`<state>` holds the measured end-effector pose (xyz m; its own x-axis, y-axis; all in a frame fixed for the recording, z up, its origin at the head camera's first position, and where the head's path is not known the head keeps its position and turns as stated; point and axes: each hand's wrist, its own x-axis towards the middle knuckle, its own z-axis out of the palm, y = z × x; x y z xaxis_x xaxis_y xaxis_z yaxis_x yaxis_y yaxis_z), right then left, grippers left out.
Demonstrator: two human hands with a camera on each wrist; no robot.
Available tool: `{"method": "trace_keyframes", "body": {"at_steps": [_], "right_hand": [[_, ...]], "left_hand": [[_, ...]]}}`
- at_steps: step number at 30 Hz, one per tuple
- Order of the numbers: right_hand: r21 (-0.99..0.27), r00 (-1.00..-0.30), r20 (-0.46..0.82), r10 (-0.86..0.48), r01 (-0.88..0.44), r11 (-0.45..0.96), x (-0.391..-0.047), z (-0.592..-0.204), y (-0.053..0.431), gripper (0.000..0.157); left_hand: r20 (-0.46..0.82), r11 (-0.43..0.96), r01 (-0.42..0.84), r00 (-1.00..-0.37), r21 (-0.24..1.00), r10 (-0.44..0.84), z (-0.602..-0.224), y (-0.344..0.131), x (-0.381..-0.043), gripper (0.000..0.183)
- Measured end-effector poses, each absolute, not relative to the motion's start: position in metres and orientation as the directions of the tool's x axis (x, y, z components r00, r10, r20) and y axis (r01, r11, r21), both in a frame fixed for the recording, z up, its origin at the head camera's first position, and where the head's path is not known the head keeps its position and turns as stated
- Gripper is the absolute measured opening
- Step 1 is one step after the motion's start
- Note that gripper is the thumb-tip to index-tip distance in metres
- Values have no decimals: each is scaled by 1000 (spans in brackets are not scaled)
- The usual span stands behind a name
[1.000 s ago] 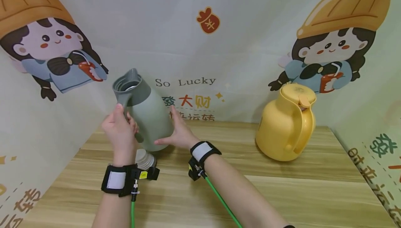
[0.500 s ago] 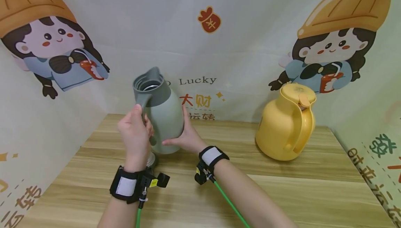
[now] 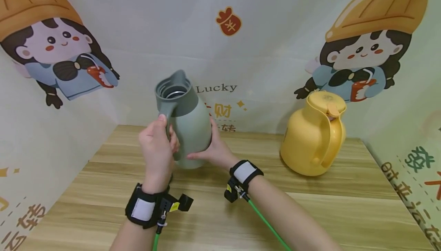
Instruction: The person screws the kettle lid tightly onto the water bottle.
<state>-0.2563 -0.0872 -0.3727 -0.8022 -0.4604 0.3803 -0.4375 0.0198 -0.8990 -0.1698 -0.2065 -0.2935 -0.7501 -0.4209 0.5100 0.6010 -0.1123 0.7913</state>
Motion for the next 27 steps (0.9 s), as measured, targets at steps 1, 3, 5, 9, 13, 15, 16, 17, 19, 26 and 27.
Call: {"method": "trace_keyframes", "body": {"at_steps": [1, 3, 5, 9, 13, 15, 16, 17, 19, 26, 27], "right_hand": [[-899, -805, 376, -459, -437, 30, -259, -375, -85, 118], [-892, -805, 381, -455, -449, 47, -263, -381, -79, 119], [-884, -800, 392, -455, -465, 56, -262, -379, -71, 118], [-871, -786, 415, -459, -488, 49, -248, -359, -51, 114], [-873, -791, 415, -449, -486, 50, -241, -347, -36, 114], [-871, -795, 420, -439, -489, 52, -241, -345, -29, 115], [-868, -794, 425, -435, -494, 53, -240, -344, -25, 115], [-863, -791, 434, -431, -502, 53, -240, -343, -21, 115], [-852, -784, 454, -424, -522, 52, -240, -342, -13, 115], [-835, -791, 453, -411, -538, 115, -232, -337, 17, 113], [-837, -795, 444, -413, -532, 124, -230, -336, 21, 113]], "left_hand": [[507, -124, 598, -757, 791, -412, -292, -204, -169, 43], [513, -132, 598, -764, 790, -392, -290, -198, -168, 43], [514, -157, 597, -775, 787, -369, -289, -192, -167, 43], [523, -188, 593, -791, 783, -317, -286, -180, -165, 42], [534, -206, 587, -804, 783, -262, -280, -168, -163, 41], [540, -210, 581, -811, 786, -226, -278, -160, -163, 41], [544, -209, 580, -813, 788, -207, -277, -157, -162, 41], [546, -212, 577, -816, 789, -189, -276, -154, -162, 41], [547, -234, 568, -823, 789, -153, -274, -147, -161, 41], [556, -279, 543, -830, 792, -35, -271, -124, -155, 40], [557, -288, 538, -831, 792, -19, -270, -120, -154, 40]]}}
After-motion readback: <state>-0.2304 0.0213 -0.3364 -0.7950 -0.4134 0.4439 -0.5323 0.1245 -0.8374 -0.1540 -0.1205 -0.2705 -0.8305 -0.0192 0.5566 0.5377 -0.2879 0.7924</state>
